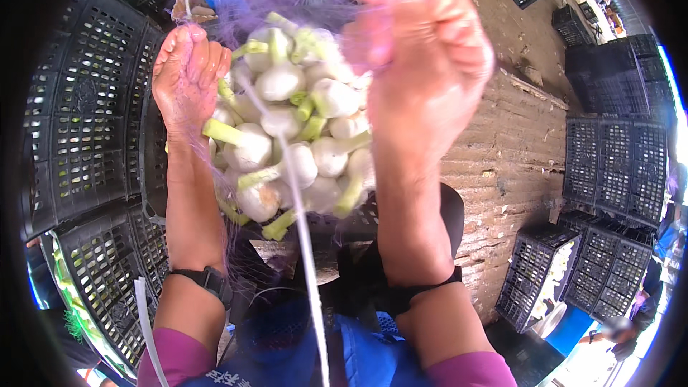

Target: Washing garlic bulbs in a basin and packaging them into purple mesh bags.

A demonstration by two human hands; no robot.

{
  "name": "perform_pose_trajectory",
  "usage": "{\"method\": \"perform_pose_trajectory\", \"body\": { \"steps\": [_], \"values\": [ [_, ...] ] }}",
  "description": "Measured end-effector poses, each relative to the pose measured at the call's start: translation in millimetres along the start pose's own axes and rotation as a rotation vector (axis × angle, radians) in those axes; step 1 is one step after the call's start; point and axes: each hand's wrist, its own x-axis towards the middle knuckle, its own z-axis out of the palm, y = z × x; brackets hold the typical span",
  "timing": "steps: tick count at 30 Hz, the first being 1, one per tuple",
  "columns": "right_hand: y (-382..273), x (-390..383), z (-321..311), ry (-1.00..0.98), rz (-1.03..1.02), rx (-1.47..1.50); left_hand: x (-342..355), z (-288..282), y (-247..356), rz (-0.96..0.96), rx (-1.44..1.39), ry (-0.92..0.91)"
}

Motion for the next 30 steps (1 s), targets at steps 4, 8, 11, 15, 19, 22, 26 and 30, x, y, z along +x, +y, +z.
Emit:
{"method": "perform_pose_trajectory", "body": {
  "steps": [4, 8, 11, 15, 19, 22, 26, 30],
  "values": [
    [-16, 3, -20, -0.133, 0.021, 0.230, 3, -1, -3, 0.009, -0.086, -0.053],
    [-37, 18, -42, 0.002, -0.071, -0.625, 1, -9, 0, 0.018, -0.109, 0.004],
    [-85, 5, -20, -0.032, -0.475, -0.611, 0, -12, 0, 0.033, -0.224, -0.023],
    [-61, -14, -10, -0.612, -0.283, -0.750, -4, -10, -2, 0.041, -0.216, -0.070],
    [0, -24, -16, -0.847, -0.170, -1.001, -7, -12, 1, 0.034, -0.267, -0.031],
    [18, -25, -30, -1.002, -0.232, -1.351, -8, -13, 1, 0.015, -0.301, -0.023],
    [25, -19, -41, -1.021, -0.226, -1.584, -8, -8, -1, 0.023, -0.259, -0.031],
    [21, -19, -37, -0.930, -0.251, -1.515, -10, -13, 0, 0.048, -0.247, -0.011]
  ]
}}
